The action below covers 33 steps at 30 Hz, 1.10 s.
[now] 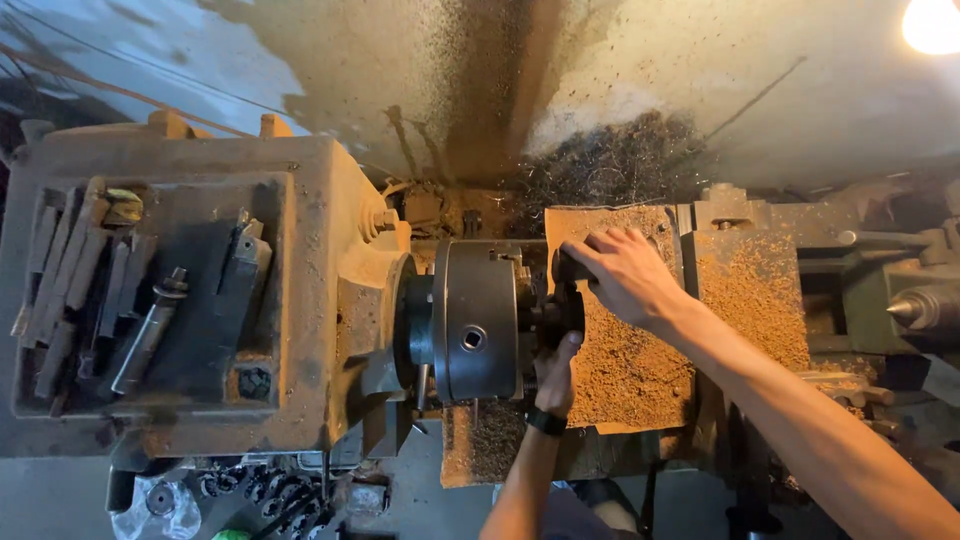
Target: The person works at a lathe, turning and tightening the chuck by hand and with a chuck key while holding a cylindrical metal workpiece. They rotate the chuck, position the workpiece against the machine, and repeatedly adjust the chuck and workpiece throughout the episode.
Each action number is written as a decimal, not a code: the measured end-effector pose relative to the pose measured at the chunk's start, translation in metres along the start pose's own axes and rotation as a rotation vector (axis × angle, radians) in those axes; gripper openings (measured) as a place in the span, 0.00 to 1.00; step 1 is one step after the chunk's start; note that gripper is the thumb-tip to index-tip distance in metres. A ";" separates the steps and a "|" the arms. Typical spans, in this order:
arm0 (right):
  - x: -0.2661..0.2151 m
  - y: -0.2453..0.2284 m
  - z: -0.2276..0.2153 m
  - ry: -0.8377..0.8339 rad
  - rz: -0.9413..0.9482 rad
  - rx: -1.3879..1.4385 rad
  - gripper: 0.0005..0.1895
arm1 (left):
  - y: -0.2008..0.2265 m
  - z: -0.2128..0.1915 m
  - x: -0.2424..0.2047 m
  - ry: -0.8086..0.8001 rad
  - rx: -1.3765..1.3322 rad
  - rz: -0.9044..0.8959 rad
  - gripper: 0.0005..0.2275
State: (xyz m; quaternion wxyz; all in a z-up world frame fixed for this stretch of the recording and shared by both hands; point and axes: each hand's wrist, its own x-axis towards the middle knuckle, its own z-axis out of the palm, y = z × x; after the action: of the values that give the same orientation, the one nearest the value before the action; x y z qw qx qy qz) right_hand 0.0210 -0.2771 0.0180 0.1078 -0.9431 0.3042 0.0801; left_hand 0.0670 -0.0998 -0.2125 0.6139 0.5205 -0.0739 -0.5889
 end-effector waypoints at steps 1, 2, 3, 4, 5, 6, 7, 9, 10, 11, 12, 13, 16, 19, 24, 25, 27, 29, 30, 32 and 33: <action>0.000 0.000 -0.003 0.012 0.084 0.094 0.37 | -0.003 0.000 0.000 -0.005 -0.066 0.002 0.35; 0.000 0.001 -0.007 0.025 0.168 0.186 0.35 | -0.005 0.001 0.001 -0.010 -0.132 0.007 0.36; 0.000 -0.002 -0.008 0.022 0.170 0.189 0.35 | -0.004 0.001 0.000 -0.008 -0.131 0.003 0.36; 0.001 -0.006 -0.010 0.167 0.212 0.340 0.35 | -0.002 0.003 -0.001 -0.009 -0.135 0.034 0.36; 0.001 -0.009 -0.012 0.313 0.256 0.490 0.34 | -0.001 0.004 -0.002 -0.009 -0.140 0.065 0.36; 0.003 -0.001 0.003 0.313 0.256 0.492 0.34 | 0.001 0.003 -0.002 -0.008 -0.138 0.064 0.36; 0.006 0.007 0.017 0.240 0.092 0.217 0.38 | 0.003 0.003 -0.003 0.002 -0.121 0.047 0.35; 0.007 0.010 0.017 0.162 -0.071 -0.056 0.42 | 0.004 0.002 -0.001 0.014 -0.101 0.031 0.35; 0.005 0.005 0.004 0.184 -0.031 0.022 0.38 | 0.002 0.000 0.000 0.010 -0.042 0.015 0.34; 0.003 0.000 -0.010 0.205 0.009 0.099 0.35 | 0.000 -0.002 0.000 0.006 0.018 -0.001 0.32; 0.001 0.001 -0.017 0.204 0.008 0.104 0.35 | -0.003 -0.003 0.002 0.011 0.020 -0.002 0.32; -0.001 0.001 -0.024 0.305 0.103 0.221 0.32 | -0.006 -0.004 0.003 0.005 0.046 0.028 0.32; -0.015 -0.003 -0.032 0.587 0.176 0.413 0.30 | -0.001 -0.001 0.000 0.011 0.040 0.094 0.32; -0.041 -0.024 -0.019 0.843 0.237 0.904 0.25 | 0.003 -0.001 -0.018 0.057 0.012 0.179 0.31; -0.129 -0.087 0.013 0.600 0.639 1.290 0.13 | 0.029 -0.012 -0.118 -0.037 -0.284 0.040 0.25; -0.147 -0.099 0.030 0.530 0.604 1.313 0.12 | 0.038 -0.020 -0.143 0.005 0.118 0.146 0.16; -0.177 -0.125 0.062 0.418 0.533 1.368 0.12 | 0.066 -0.050 -0.187 0.111 0.536 0.236 0.08; -0.203 -0.151 0.088 0.269 0.586 1.537 0.10 | 0.108 -0.087 -0.223 0.438 1.086 0.755 0.05; -0.210 -0.157 0.095 0.247 0.562 1.557 0.10 | 0.128 -0.111 -0.221 0.469 1.105 0.754 0.05; -0.227 -0.166 0.108 0.192 0.531 1.640 0.10 | 0.166 -0.154 -0.219 0.954 1.452 0.705 0.16; -0.233 -0.168 0.108 0.176 0.515 1.654 0.10 | 0.171 -0.178 -0.218 0.975 1.464 0.702 0.16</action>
State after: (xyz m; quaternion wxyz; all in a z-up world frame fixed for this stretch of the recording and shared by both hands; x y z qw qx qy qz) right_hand -0.0759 0.0128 -0.0097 0.7128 -0.4671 0.4757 -0.2177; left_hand 0.2386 0.1330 -0.0537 0.2401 0.9130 -0.3128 0.1044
